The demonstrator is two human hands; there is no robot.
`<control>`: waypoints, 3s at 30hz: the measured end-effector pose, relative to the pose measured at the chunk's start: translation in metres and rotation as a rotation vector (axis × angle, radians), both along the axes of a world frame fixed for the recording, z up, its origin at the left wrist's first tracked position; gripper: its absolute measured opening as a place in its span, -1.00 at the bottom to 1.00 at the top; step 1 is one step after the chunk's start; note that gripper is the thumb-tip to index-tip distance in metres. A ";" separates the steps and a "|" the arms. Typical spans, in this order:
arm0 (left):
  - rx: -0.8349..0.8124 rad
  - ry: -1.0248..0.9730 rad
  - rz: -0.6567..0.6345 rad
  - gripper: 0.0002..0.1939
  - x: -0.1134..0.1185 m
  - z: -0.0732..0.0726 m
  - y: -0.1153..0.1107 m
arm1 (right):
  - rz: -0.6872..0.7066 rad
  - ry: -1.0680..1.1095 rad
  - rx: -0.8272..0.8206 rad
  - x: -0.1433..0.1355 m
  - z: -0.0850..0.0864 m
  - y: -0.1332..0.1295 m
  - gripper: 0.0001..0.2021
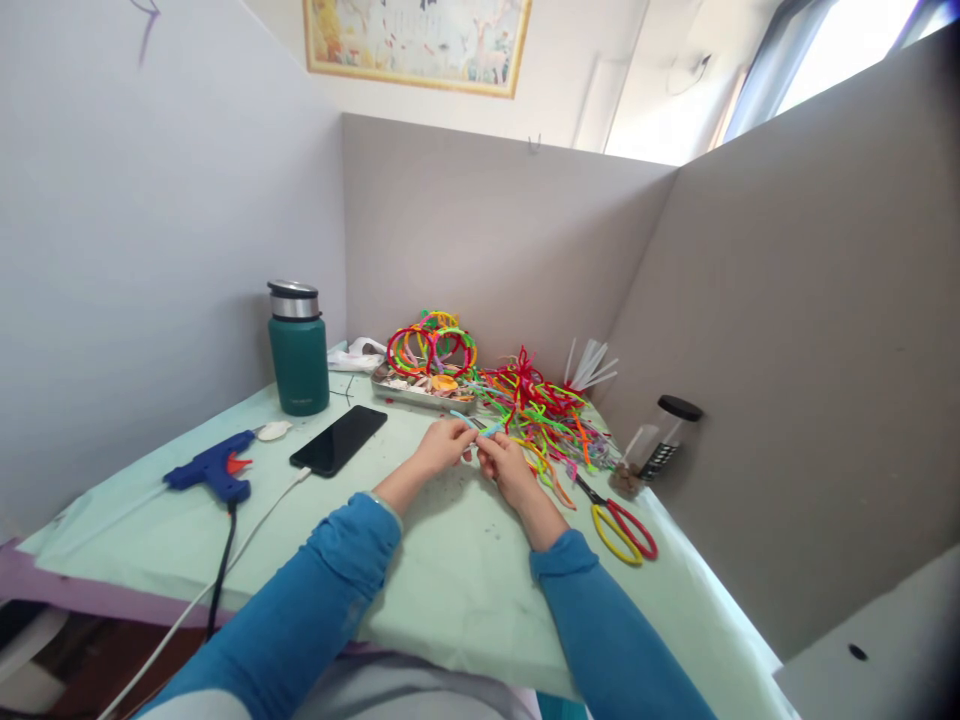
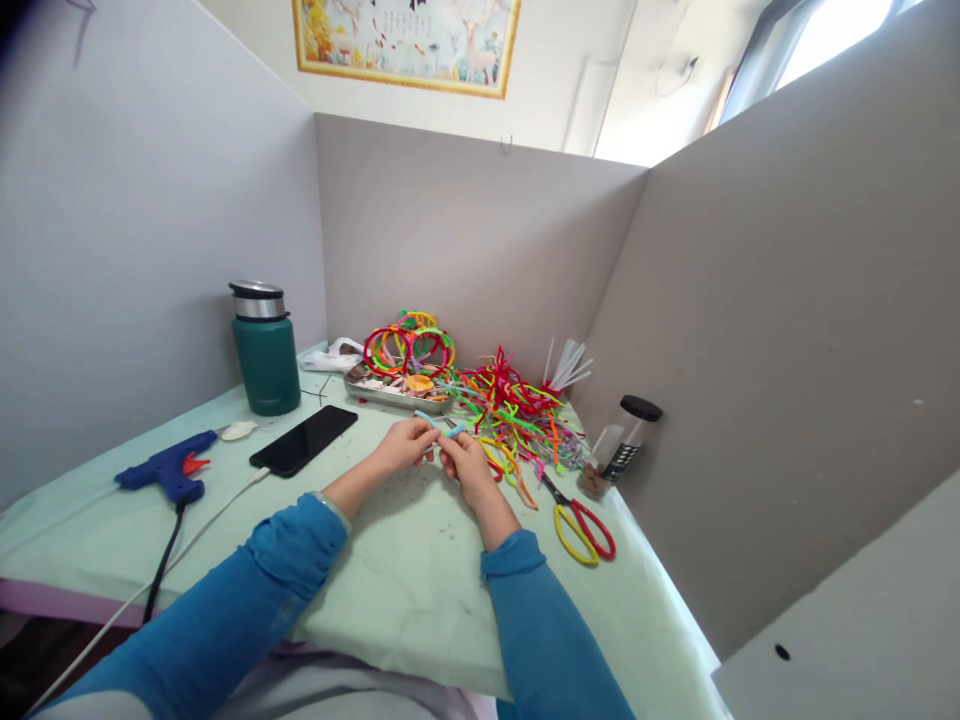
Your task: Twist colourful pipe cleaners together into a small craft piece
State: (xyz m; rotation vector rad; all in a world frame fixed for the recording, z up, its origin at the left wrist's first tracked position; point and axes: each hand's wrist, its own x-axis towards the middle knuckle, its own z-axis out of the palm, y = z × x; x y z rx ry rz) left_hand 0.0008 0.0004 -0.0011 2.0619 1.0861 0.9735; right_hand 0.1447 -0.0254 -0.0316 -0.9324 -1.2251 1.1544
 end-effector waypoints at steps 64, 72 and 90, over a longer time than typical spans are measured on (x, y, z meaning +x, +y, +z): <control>0.263 0.218 0.123 -0.76 0.000 -0.001 -0.006 | -0.099 -0.028 -0.015 -0.001 0.000 0.001 -0.62; 0.202 0.167 0.070 -0.72 0.002 -0.006 0.002 | -0.105 -0.028 -0.006 -0.002 0.001 0.000 -0.62; 0.069 0.005 0.058 -0.72 0.000 0.003 0.001 | -0.053 -0.061 0.021 -0.001 -0.002 0.001 -0.67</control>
